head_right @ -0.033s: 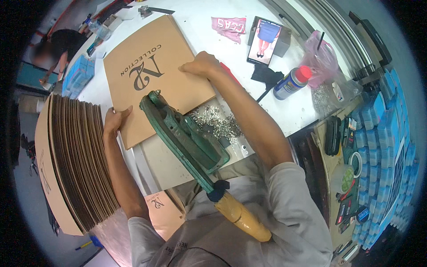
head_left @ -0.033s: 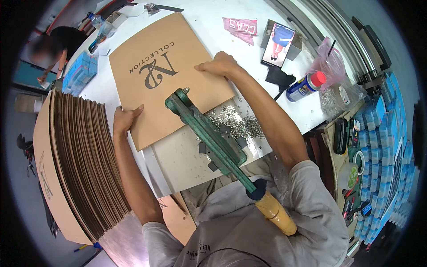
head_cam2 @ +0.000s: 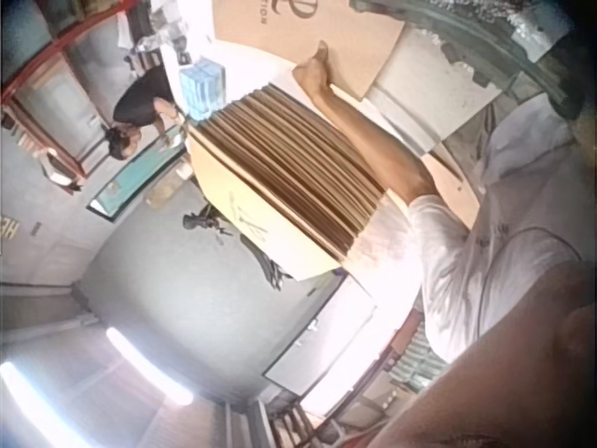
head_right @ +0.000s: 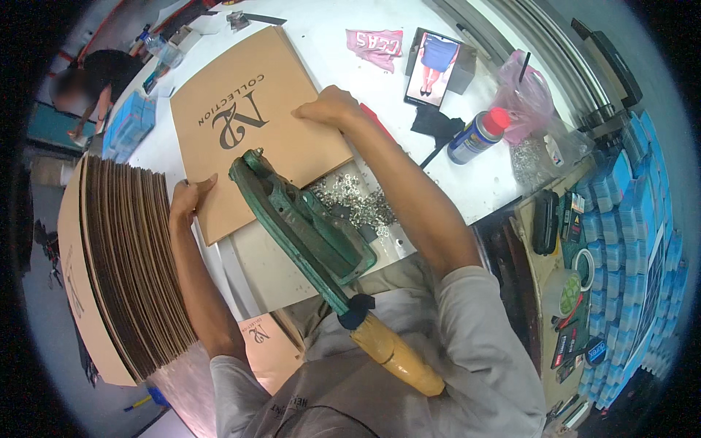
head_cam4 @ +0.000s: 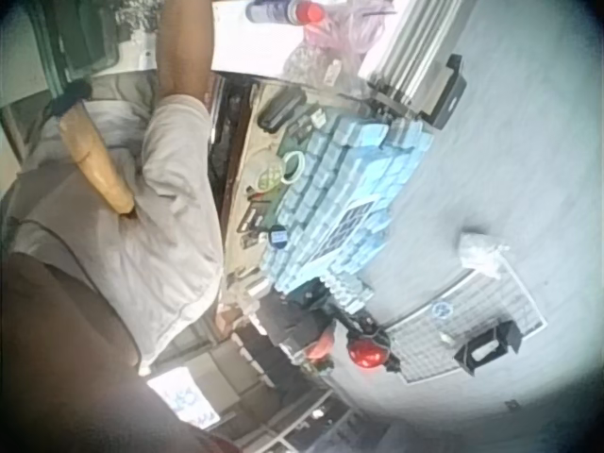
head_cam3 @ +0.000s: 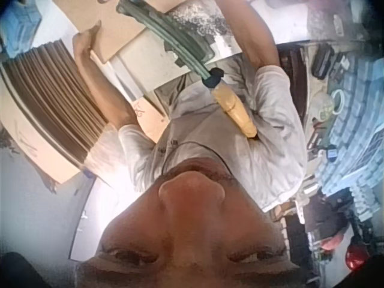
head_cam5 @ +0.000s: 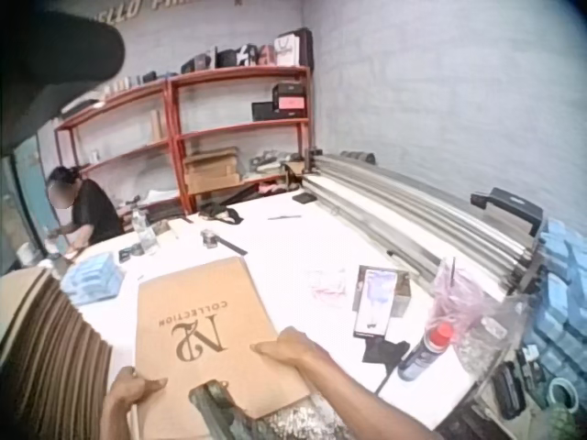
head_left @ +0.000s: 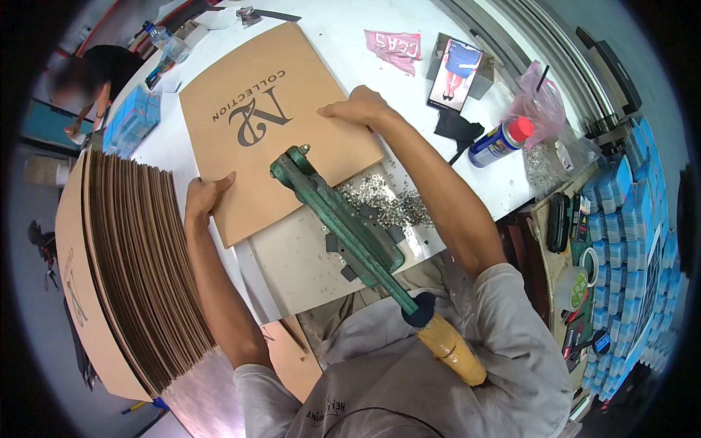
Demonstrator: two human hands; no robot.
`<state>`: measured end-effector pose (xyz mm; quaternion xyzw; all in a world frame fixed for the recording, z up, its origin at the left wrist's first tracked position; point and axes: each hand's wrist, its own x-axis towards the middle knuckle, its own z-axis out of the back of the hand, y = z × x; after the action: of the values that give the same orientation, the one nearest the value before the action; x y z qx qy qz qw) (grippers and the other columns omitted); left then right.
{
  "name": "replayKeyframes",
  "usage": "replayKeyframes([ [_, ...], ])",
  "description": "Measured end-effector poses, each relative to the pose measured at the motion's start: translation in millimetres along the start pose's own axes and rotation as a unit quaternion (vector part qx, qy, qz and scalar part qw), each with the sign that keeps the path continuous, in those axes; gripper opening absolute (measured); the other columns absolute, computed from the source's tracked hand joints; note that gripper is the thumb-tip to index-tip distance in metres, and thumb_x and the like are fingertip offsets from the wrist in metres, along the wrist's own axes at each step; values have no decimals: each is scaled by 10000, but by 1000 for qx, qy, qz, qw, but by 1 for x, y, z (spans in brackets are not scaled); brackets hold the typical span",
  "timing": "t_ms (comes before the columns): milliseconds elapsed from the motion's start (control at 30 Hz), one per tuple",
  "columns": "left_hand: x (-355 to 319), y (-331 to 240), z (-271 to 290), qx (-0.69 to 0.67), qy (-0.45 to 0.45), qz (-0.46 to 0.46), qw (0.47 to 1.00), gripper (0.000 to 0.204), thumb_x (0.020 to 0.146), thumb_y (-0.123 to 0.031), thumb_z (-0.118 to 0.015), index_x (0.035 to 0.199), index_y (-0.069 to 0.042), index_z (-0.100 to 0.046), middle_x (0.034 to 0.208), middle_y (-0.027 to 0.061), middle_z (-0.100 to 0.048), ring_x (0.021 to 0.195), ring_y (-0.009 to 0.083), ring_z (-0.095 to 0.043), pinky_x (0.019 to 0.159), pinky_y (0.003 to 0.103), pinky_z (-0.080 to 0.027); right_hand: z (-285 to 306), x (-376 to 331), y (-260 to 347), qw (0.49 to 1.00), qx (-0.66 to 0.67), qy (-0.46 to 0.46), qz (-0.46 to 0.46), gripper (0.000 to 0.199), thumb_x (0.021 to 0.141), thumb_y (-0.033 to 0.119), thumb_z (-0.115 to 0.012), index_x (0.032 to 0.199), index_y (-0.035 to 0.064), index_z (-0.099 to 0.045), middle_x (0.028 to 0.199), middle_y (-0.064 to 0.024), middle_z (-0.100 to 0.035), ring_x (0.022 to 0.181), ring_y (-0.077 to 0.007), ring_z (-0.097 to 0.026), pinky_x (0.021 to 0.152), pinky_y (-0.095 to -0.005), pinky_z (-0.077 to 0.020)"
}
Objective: The person uses a green manual hole punch to create holes in individual cardboard sheets. They repeatedly pick up a sheet, align it under the punch, press the handle to punch holes, and place the finished sheet into a stack.
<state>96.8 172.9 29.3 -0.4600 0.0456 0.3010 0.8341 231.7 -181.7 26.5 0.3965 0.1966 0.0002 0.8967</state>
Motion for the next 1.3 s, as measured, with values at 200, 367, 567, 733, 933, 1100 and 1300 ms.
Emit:
replayKeyframes([
  [200,28,9,7,-85,111,57,989,679,816,-274,-890,1295,126,-624,1163,226,-735,964,304,-759,821,363,-624,-15,24,-28,992,123,16,6,797,713,439,-875,1150,-199,-685,1109,-289,-741,920,-326,-771,785,-370,-617],
  [367,11,11,16,-219,117,18,968,610,878,-258,-841,1313,108,-618,1160,197,-739,972,274,-758,818,348,-623,4,18,-14,947,297,117,34,780,766,363,-878,1234,-207,-626,1163,-259,-723,1028,-286,-743,829,-359,-609],
  [567,-4,19,1,-241,107,-12,964,582,899,-240,-828,1314,113,-620,1166,196,-732,953,252,-751,811,340,-611,-11,1,-27,870,435,221,74,593,846,179,-817,1290,-160,-619,1162,-255,-725,1017,-298,-753,839,-368,-618],
  [733,-16,5,-10,-148,25,-20,988,487,887,-117,-800,1264,146,-637,1131,224,-738,902,276,-754,747,356,-611,-20,9,-19,958,248,138,39,590,801,98,-796,1309,-141,-616,1198,-253,-713,1015,-306,-745,882,-386,-600],
  [933,-21,-12,-8,-79,-29,-64,994,389,880,-88,-780,1194,125,-692,1098,213,-756,914,271,-748,807,368,-590,-11,-25,41,998,10,38,57,521,799,242,-695,1127,-163,-696,1170,-343,-707,1120,-431,-713,945,-421,-574],
  [1100,-28,-34,-11,-32,-56,-96,993,377,861,-86,-748,1158,138,-689,1090,233,-761,940,281,-757,844,385,-587,-5,-38,65,996,-48,52,46,530,800,294,-692,1100,-143,-713,1196,-332,-704,1149,-444,-699,971,-433,-568],
  [1300,-14,-56,-25,147,-157,-94,972,352,910,-89,-729,1203,104,-695,1128,185,-757,927,237,-738,817,360,-577,-4,-42,57,999,-21,11,43,561,799,292,-703,1138,-154,-694,1199,-342,-698,1142,-440,-705,974,-433,-569],
])
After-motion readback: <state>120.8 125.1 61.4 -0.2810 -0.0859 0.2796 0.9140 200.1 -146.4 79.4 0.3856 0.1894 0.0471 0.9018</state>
